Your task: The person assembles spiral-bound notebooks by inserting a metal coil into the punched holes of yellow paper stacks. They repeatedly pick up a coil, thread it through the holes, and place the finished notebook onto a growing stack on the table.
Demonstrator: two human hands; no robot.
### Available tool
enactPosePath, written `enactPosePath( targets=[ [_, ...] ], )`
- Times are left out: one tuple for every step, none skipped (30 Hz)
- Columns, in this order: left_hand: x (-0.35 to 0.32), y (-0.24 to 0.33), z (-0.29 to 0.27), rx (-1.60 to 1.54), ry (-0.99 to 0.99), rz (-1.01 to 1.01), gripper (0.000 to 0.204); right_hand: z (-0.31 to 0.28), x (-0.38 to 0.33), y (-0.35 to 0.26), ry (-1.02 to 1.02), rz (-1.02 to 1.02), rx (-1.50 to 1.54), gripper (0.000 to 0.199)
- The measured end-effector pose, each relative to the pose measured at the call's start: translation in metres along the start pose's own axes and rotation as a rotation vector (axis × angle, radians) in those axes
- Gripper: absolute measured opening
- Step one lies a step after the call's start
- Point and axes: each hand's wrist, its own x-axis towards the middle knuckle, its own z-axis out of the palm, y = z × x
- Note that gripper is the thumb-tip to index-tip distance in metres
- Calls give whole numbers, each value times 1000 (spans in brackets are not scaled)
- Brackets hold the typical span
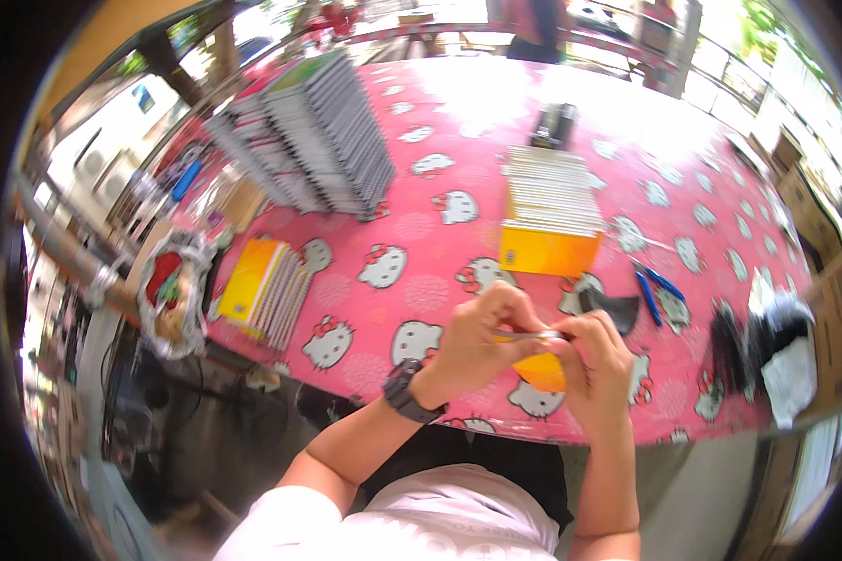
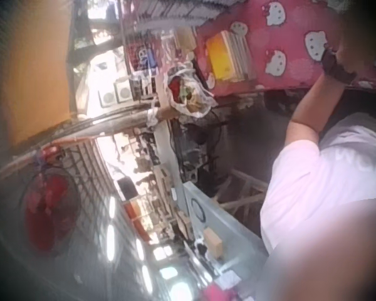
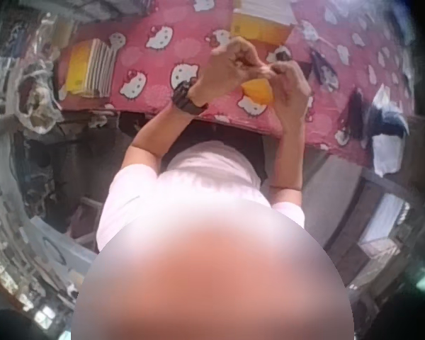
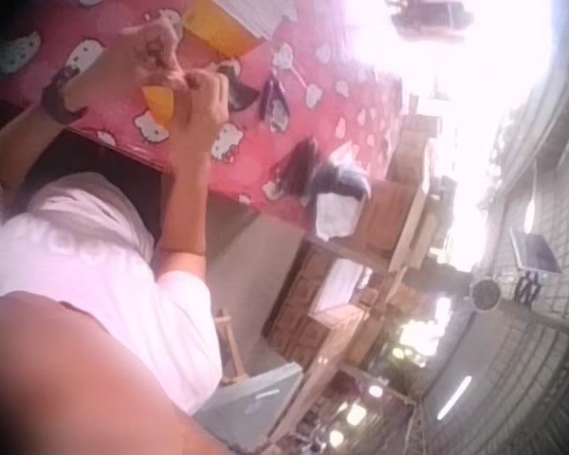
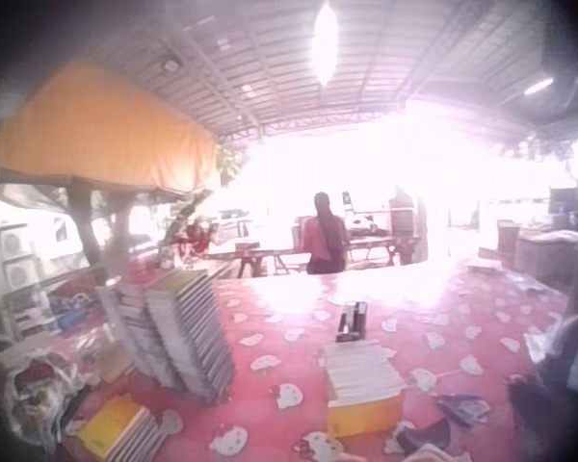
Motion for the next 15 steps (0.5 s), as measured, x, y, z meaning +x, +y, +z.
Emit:
enactPosePath(
  targets=[
    [1,-1,0,-10,2,-24,26,2,1,-3,-10,6,-25,10],
    [2,-2,-1,-26,-12,-53,26,3,1,-6,-8,22,-57,9],
    [2,-3,-4,-89,-15,-82,26,7,3,-7,-15,5,-55,8],
    [1,-5,-6,-156,-25,-114,27,9,2,-6,-18,-6,-57,8],
    [-1,-6,-9,-226,-37,-144,27,11,2,-5,-20,-15,-61,7],
    [-5,-6,-14,-195,-31,-115,24,11,2,-3,-114,25,-45,14],
    [-5,-4,-17,-115,-16,-104,23,14,3,-1,-123,-9,-37,19],
    [-7,1,-23,-35,-2,-94,23,17,6,0,-131,-42,-30,25],
    [-9,5,-32,43,13,-84,23,20,8,1,-140,-75,-24,30],
    [-12,12,-50,110,89,1,24,22,10,0,-69,-63,-34,34],
    [-12,17,-72,167,149,86,25,21,12,0,11,-40,-57,39],
    [-12,15,-96,-114,261,89,24,19,13,0,94,-14,-77,44],
    [-16,40,-120,19,357,79,26,14,12,6,101,34,-71,45],
    [-18,60,-145,138,446,57,29,6,8,18,110,85,-79,46],
    [-24,76,-171,271,567,43,28,-2,5,27,113,128,-74,47]
  ],
)
